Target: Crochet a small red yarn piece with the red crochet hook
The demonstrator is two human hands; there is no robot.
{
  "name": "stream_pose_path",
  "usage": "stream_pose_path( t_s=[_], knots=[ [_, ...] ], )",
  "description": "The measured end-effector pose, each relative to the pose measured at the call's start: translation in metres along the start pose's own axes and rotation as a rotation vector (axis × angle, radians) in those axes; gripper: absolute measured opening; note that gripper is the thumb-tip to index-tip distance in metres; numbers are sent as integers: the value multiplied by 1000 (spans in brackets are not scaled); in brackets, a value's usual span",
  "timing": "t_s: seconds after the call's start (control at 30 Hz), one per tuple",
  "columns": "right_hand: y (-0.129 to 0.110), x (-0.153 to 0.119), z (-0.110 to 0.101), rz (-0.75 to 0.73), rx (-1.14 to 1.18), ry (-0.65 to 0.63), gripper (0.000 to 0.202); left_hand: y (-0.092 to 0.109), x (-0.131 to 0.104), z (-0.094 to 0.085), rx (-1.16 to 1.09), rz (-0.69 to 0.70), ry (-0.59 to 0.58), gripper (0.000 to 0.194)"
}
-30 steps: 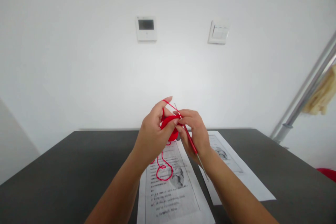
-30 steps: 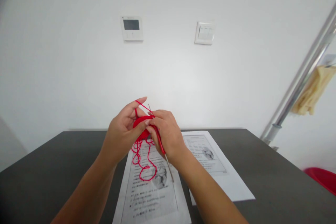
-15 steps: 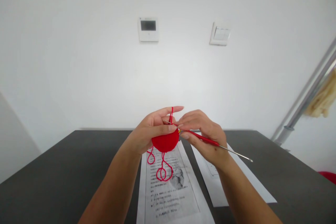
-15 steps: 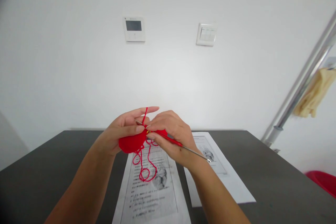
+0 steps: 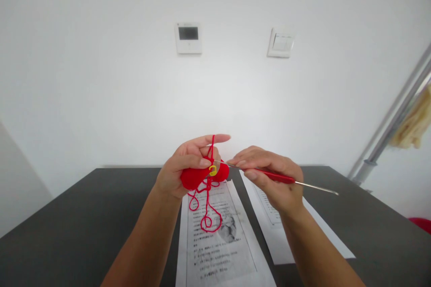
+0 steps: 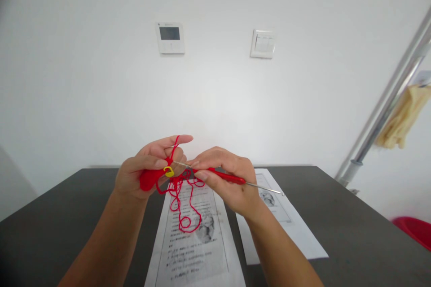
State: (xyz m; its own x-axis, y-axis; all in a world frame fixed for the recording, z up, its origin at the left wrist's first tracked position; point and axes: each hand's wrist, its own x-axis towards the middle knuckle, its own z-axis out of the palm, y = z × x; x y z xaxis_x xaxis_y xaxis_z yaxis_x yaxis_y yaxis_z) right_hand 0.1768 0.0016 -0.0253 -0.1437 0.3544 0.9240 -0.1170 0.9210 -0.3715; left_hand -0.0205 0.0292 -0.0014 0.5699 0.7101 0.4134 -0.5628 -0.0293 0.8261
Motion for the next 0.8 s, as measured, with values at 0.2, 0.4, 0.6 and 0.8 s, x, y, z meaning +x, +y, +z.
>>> stream_pose_path(
  t_s=[0.2,0.4,0.6,0.8],
  knots=[
    [3,-1,0,88,139,29,9,3,-2,-5,93,-24,-14,39],
    [7,-2,3,-12,42,31,14,4,-7,-4,290,-9,69,43],
    [7,0,0,-137,-217,-104,28,4,-7,5,454,-57,110,56],
    [7,-3,-3,-57,-158,-6,26,2,-8,9,431,23,185,44]
  ],
)
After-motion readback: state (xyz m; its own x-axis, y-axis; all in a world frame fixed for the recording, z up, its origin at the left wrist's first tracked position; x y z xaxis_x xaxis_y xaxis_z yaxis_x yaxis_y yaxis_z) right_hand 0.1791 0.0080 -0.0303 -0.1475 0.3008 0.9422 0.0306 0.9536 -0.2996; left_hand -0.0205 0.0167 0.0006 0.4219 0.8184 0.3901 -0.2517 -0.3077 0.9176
